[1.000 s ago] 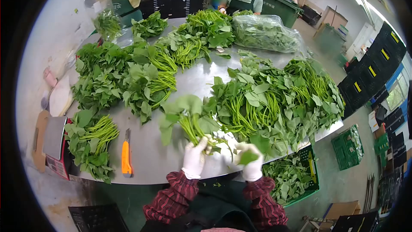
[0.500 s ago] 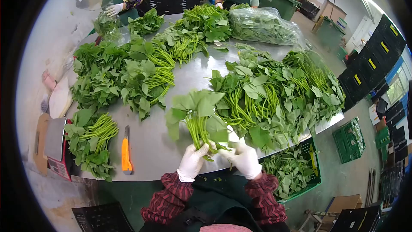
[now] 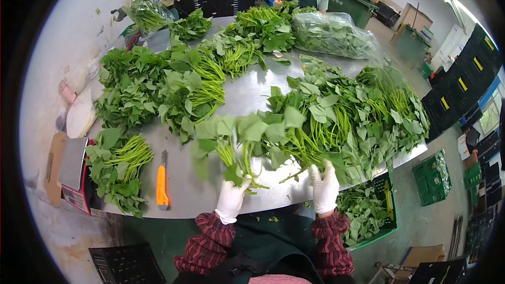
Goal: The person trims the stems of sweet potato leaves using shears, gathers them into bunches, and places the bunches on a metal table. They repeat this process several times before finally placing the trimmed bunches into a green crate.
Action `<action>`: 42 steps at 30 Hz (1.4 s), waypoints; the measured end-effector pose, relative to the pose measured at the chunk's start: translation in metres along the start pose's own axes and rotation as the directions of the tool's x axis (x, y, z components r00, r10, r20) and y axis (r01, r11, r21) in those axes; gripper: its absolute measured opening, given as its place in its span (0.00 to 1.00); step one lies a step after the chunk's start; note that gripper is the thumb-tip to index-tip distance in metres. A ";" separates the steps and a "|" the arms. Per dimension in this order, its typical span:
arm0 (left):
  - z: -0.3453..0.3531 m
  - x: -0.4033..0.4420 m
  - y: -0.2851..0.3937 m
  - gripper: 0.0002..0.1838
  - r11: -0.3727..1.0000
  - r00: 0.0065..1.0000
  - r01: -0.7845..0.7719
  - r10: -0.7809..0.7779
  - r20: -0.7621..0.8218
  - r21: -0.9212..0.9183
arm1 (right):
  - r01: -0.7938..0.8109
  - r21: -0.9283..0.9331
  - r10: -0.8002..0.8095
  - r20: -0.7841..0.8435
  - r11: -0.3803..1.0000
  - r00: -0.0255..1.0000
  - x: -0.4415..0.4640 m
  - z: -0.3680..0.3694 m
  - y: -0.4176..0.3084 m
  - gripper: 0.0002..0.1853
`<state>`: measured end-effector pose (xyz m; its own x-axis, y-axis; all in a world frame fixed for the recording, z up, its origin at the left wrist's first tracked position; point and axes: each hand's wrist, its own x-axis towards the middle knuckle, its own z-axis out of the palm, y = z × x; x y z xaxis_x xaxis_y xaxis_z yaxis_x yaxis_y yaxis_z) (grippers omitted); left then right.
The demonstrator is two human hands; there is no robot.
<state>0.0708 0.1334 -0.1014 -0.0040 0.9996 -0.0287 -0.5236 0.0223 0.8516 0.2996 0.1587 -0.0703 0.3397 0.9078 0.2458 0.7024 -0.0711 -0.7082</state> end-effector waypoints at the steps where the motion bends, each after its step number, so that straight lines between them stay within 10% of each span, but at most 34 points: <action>1: 0.003 -0.001 -0.003 0.13 0.985 0.999 -0.039 0.041 -0.007 0.168 | 0.168 0.132 -0.175 0.043 0.977 0.984 -0.005 0.001 -0.003 0.26; 3: 0.015 -0.005 0.001 0.11 0.983 1.000 -0.010 0.006 0.022 0.183 | 0.055 0.260 -0.176 0.468 0.964 0.866 -0.016 -0.017 -0.047 0.28; 6: 0.032 -0.013 0.000 0.06 0.987 0.997 0.071 -0.073 0.006 0.141 | 0.059 0.399 -0.317 0.619 0.915 0.718 -0.029 -0.001 -0.071 0.28; 22: 0.045 -0.022 -0.003 0.17 0.950 0.984 0.164 -0.175 -0.018 -0.265 | -0.486 0.613 -0.126 0.692 0.622 0.711 -0.044 0.008 -0.053 0.04; 25: 0.038 -0.023 -0.016 0.15 0.945 0.976 0.216 -0.210 0.048 -0.244 | -0.404 0.594 -0.078 0.621 0.695 0.780 -0.051 0.012 -0.050 0.04; 27: 0.044 -0.024 -0.023 0.15 0.910 0.983 0.176 -0.184 0.014 -0.375 | 0.070 0.411 -0.223 0.338 0.909 0.914 -0.058 0.013 -0.040 0.04; 33: 0.055 -0.031 -0.034 0.16 0.865 0.957 0.284 -0.282 0.066 -0.414 | 0.365 0.290 -0.404 0.088 0.885 0.911 -0.071 -0.002 -0.022 0.05; 35: 0.063 -0.033 -0.033 0.11 0.847 0.936 0.340 -0.346 0.062 -0.409 | 0.170 0.339 -0.217 0.104 0.925 0.971 -0.076 -0.010 -0.020 0.06; 38: 0.049 -0.014 -0.017 0.09 0.906 0.977 0.200 -0.215 0.002 -0.373 | -0.295 0.846 0.190 0.234 0.443 0.954 -0.069 -0.037 0.003 0.04; 39: 0.040 -0.008 -0.008 0.09 0.943 0.985 0.131 -0.158 -0.067 -0.306 | -0.325 0.922 0.259 0.268 0.212 0.928 -0.057 -0.052 0.034 0.05; 42: 0.024 -0.008 0.010 0.10 0.987 0.996 0.043 -0.055 -0.076 -0.154 | -0.187 0.952 0.414 0.073 0.242 0.907 -0.011 -0.120 0.080 0.15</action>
<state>0.0864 0.1264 -0.0799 -0.0397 0.9925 -0.1152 -0.6486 0.0622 0.7586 0.4273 0.0937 -0.0506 0.5532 0.8246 -0.1183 -0.4890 0.2065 -0.8475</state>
